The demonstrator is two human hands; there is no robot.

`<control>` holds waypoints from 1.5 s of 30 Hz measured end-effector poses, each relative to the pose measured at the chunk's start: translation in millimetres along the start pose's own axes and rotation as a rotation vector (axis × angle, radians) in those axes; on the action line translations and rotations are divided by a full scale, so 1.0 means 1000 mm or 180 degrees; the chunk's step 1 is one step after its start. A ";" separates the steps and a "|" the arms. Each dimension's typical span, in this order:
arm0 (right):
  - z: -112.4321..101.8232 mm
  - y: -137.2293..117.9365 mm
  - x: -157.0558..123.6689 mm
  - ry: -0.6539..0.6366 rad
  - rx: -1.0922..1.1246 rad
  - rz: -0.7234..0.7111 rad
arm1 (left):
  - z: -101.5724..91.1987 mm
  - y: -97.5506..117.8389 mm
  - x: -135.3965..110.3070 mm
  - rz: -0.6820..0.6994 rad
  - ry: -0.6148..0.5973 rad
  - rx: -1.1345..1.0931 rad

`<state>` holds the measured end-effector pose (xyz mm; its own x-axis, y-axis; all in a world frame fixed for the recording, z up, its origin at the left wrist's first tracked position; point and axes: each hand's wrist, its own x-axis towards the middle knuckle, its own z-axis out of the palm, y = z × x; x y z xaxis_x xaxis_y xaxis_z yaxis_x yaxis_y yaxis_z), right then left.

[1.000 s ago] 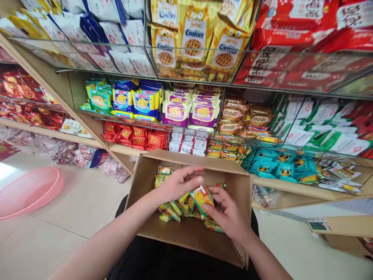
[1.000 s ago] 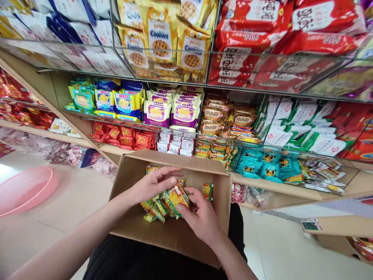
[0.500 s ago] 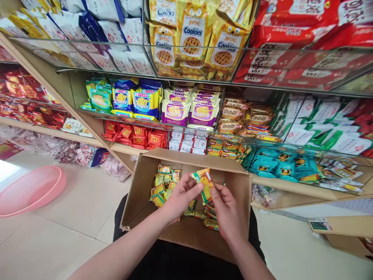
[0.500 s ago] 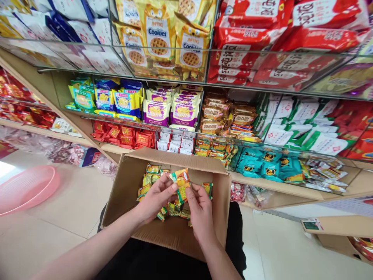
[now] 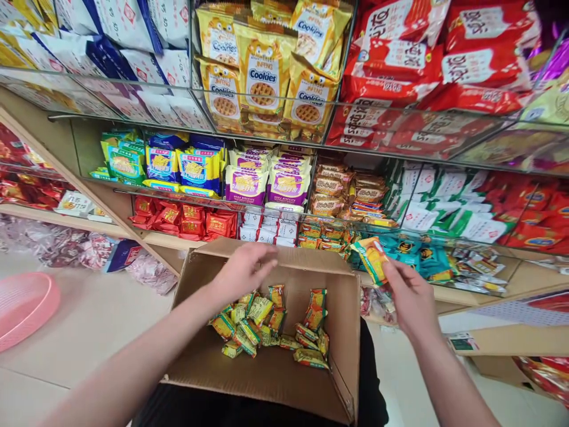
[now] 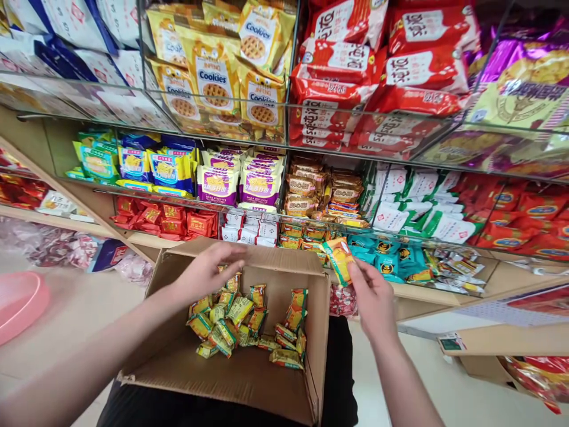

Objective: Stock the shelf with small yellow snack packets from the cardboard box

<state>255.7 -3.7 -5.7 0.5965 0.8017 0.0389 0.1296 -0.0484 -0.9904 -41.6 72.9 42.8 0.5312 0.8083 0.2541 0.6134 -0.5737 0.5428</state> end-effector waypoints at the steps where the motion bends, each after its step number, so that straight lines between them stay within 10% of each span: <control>1: -0.005 0.008 0.017 -0.0005 -0.0164 0.0031 | -0.004 -0.012 0.009 -0.0050 -0.0007 0.0249; 9: 0.037 0.032 0.094 -0.0920 -0.3057 -0.1365 | 0.003 -0.046 0.036 -0.1355 -0.0530 0.1139; 15: 0.072 0.020 0.114 -0.1375 -0.4446 -0.1736 | 0.004 -0.039 0.030 -0.1376 -0.0516 0.1276; 33: 0.087 0.025 0.125 -0.1290 -0.4872 -0.1606 | 0.006 -0.041 0.035 -0.1503 -0.0521 0.1309; 37: 0.062 0.025 0.100 -0.1071 -0.3715 -0.1856 | 0.006 -0.039 0.034 -0.1524 -0.0600 0.1291; 42: 0.028 -0.010 0.000 -0.0066 -0.2031 -0.2576 | 0.007 -0.040 0.034 -0.1532 -0.0698 0.1351; 45: 0.054 -0.013 -0.064 -0.1615 -0.1761 -0.3020 | 0.007 -0.040 0.035 -0.1530 -0.0754 0.1378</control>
<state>172.9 -22.0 -2.5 -0.2822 0.7931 0.5398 0.7424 0.5369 -0.4007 -43.5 123.2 24.1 0.2249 0.9638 -0.1434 0.9649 -0.1998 0.1702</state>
